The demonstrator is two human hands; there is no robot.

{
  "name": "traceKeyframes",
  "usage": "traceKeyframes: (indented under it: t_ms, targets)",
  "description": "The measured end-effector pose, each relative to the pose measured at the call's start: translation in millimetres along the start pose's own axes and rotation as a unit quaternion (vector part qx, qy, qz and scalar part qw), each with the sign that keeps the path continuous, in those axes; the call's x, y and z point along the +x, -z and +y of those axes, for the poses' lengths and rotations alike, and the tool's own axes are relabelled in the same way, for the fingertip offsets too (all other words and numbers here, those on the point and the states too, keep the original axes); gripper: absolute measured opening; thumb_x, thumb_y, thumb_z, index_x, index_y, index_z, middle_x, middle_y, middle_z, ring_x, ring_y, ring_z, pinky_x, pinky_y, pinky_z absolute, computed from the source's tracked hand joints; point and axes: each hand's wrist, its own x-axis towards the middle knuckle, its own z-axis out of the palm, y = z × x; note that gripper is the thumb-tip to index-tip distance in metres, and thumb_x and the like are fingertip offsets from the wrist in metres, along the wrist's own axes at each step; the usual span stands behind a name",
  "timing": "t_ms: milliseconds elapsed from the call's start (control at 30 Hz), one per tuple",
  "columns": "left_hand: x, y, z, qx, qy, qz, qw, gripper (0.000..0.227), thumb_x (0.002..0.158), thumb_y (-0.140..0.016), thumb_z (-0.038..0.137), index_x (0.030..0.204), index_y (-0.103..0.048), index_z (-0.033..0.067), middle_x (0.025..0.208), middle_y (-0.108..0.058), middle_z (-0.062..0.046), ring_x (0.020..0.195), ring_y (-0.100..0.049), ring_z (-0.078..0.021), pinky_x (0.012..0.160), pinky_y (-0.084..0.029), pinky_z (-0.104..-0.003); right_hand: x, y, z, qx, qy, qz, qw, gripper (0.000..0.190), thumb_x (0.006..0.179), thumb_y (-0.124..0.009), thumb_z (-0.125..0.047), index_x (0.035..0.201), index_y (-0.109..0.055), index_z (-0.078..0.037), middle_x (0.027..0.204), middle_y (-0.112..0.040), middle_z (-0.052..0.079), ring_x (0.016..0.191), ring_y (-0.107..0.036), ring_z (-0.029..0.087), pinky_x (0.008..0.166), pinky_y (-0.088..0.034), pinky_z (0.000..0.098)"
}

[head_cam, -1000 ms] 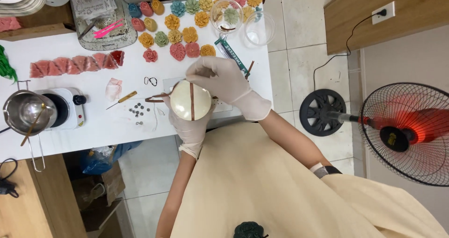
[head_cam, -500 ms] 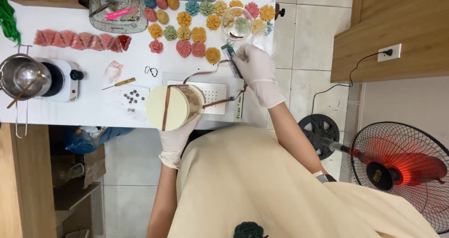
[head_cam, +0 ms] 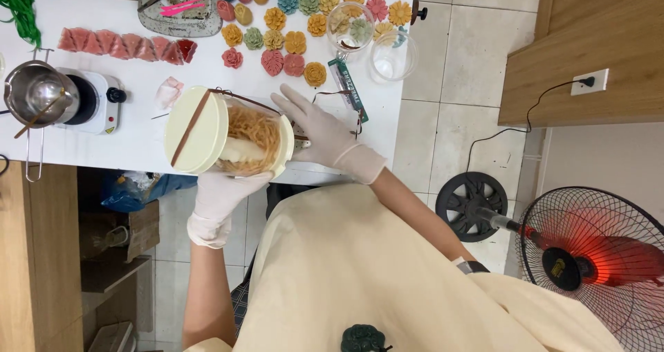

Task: The recorder assembles a decorative candle display by placing wax flowers, a bear figurine, and nesting material inside a clear stand and securing it with ribbons.

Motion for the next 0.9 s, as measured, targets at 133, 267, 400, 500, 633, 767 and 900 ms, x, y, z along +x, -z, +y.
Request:
traceKeyframes:
  t_ms: [133, 267, 400, 500, 633, 767, 900]
  targets:
    - [1, 6, 30, -0.039, 0.012, -0.022, 0.999, 0.08, 0.069, -0.093, 0.009, 0.139, -0.056, 0.0003, 0.135, -0.065, -0.01, 0.122, -0.066, -0.0189, 0.104, -0.058, -0.036, 6, -17, 27, 0.004, 0.041, 0.006, 0.999, 0.089, 0.075, -0.091, -0.025, 0.15, -0.046, -0.01, 0.155, -0.045, 0.013, 0.134, -0.052, 0.033, 0.115, -0.042, 0.0418]
    - [1, 9, 44, -0.021, 0.003, -0.026, 0.999, 0.086, 0.066, -0.095, 0.012, 0.142, -0.054, 0.0032, 0.137, -0.064, -0.009, 0.123, -0.064, -0.018, 0.105, -0.057, -0.036, -3, 19, 14, 0.204, 0.136, -0.039, 0.969, 0.047, 0.083, -0.083, -0.013, 0.121, -0.058, -0.003, 0.144, -0.056, 0.012, 0.13, -0.054, 0.027, 0.111, -0.044, 0.0381]
    - [6, 3, 51, -0.008, -0.011, -0.019, 1.0, 0.087, 0.066, -0.095, 0.014, 0.142, -0.054, 0.0041, 0.137, -0.063, -0.008, 0.123, -0.063, -0.0181, 0.105, -0.057, -0.036, -16, 39, 28, 0.409, 0.003, -0.118, 0.905, 0.008, 0.095, -0.069, -0.003, 0.099, -0.062, -0.003, 0.111, -0.06, 0.005, 0.103, -0.053, 0.013, 0.091, -0.047, 0.0296]
    - [16, 1, 47, 0.056, -0.039, -0.02, 0.997, 0.083, 0.068, -0.095, 0.014, 0.139, -0.056, 0.0026, 0.134, -0.065, -0.009, 0.121, -0.065, -0.019, 0.104, -0.056, -0.036, -25, 68, -1, 0.48, -0.028, -0.04, 0.876, 0.008, 0.095, -0.062, -0.004, 0.093, -0.055, -0.007, 0.103, -0.067, 0.004, 0.096, -0.059, 0.012, 0.086, -0.051, 0.0279]
    - [29, -13, 24, 0.049, -0.038, 0.0, 0.998, 0.077, 0.071, -0.094, 0.014, 0.137, -0.058, 0.0007, 0.133, -0.066, -0.011, 0.12, -0.066, -0.0196, 0.104, -0.056, -0.035, -39, 91, -4, 0.433, -0.075, 0.031, 0.898, 0.002, 0.097, -0.059, -0.005, 0.098, -0.057, -0.005, 0.085, -0.064, 0.003, 0.082, -0.06, 0.013, 0.074, -0.05, 0.0288]
    - [40, -31, 2, -0.017, -0.024, 0.042, 0.999, 0.071, 0.072, -0.093, 0.013, 0.133, -0.059, -0.0005, 0.129, -0.068, -0.011, 0.117, -0.067, -0.0191, 0.102, -0.058, -0.035, -55, 113, -20, 0.357, -0.034, 0.052, 0.932, 0.011, 0.107, -0.055, -0.007, 0.103, -0.064, -0.002, 0.088, -0.062, 0.001, 0.084, -0.057, 0.011, 0.083, -0.05, 0.0285]
    - [41, -40, -8, -0.007, -0.013, 0.055, 0.998, 0.064, 0.074, -0.094, 0.014, 0.129, -0.064, 0.0007, 0.124, -0.072, -0.011, 0.113, -0.071, -0.0188, 0.1, -0.06, -0.035, -62, 134, -60, 0.263, -0.059, 0.04, 0.962, 0.011, 0.104, -0.059, -0.006, 0.101, -0.066, 0.001, 0.095, -0.066, 0.002, 0.095, -0.061, 0.011, 0.09, -0.05, 0.0285]
